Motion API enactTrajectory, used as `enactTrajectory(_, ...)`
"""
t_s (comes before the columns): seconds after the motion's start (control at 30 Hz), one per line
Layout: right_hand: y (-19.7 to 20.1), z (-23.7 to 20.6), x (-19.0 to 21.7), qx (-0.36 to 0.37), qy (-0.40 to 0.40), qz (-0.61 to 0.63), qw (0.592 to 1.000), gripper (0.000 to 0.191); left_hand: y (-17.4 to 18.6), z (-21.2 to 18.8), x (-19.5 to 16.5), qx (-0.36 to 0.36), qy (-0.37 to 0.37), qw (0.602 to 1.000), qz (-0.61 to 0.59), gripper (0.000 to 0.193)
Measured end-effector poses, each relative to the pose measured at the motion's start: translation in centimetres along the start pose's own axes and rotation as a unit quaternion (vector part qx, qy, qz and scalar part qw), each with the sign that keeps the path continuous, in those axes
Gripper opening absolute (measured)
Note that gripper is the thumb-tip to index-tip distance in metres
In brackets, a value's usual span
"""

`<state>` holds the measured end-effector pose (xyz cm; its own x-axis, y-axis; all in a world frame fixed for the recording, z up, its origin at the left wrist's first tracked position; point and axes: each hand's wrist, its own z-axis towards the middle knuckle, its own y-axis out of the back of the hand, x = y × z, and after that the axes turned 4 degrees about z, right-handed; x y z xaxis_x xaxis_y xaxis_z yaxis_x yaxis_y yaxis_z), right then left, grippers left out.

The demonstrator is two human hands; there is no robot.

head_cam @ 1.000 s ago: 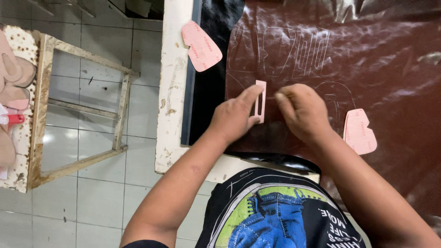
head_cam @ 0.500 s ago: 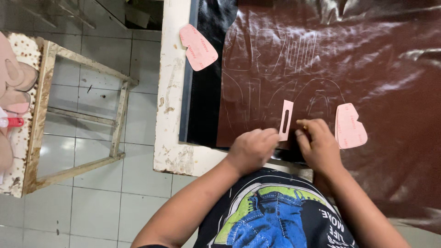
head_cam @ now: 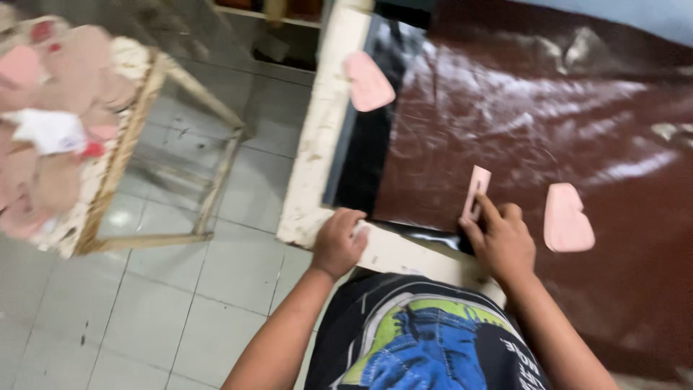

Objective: The person places pink paper templates on a sheet of leather and traces around them with a pen to mark pattern outlines. They then carry the templates to a work table, sort through the pile, stack the pieces, and return to trace more outlines on the leather.

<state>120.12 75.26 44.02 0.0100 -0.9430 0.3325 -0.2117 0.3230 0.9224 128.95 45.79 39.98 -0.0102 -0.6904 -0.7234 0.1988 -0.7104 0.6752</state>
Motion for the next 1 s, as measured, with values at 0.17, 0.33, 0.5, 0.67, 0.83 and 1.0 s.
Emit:
enactTrajectory(0.17, -1.0, -1.2, 0.5, 0.011, 0.004, -0.028, 1.0, 0.064, 1.7, -1.0, 1.8, 0.041, 0.026, 0.996, -0.078, 0.037)
enactTrajectory(0.33, -3.0, -1.6, -0.9, -0.016, 0.029, -0.006, 0.999, 0.07, 1.8, -1.3, 4.2, 0.09, 0.074, 0.978, -0.175, 0.048)
enactTrajectory(0.5, -6.0, -1.2, -1.5, -0.043, 0.031, -0.046, 0.998, 0.061, 2.8, -2.9, 7.6, 0.132, 0.114, 0.919, -0.355, 0.056)
enactTrajectory(0.67, -8.2, -1.1, 1.8, -0.007, -0.071, -0.02, 0.997, 0.044, 10.1, -8.9, 13.8, 0.119, 0.153, 0.931, -0.308, 0.056)
enactTrajectory(0.83, -11.3, -2.7, 11.1, -0.031, -0.065, -0.052, 0.996, 0.036, 22.0, -18.5, 24.1, 0.037, 0.239, 0.875, -0.42, 0.052)
enactTrajectory(1.0, -17.6, -6.4, 28.9, -0.048, 0.19, 0.121, 0.973, 0.03, 32.6, -28.6, 32.0, -0.089, 0.318, 0.873, -0.359, 0.044)
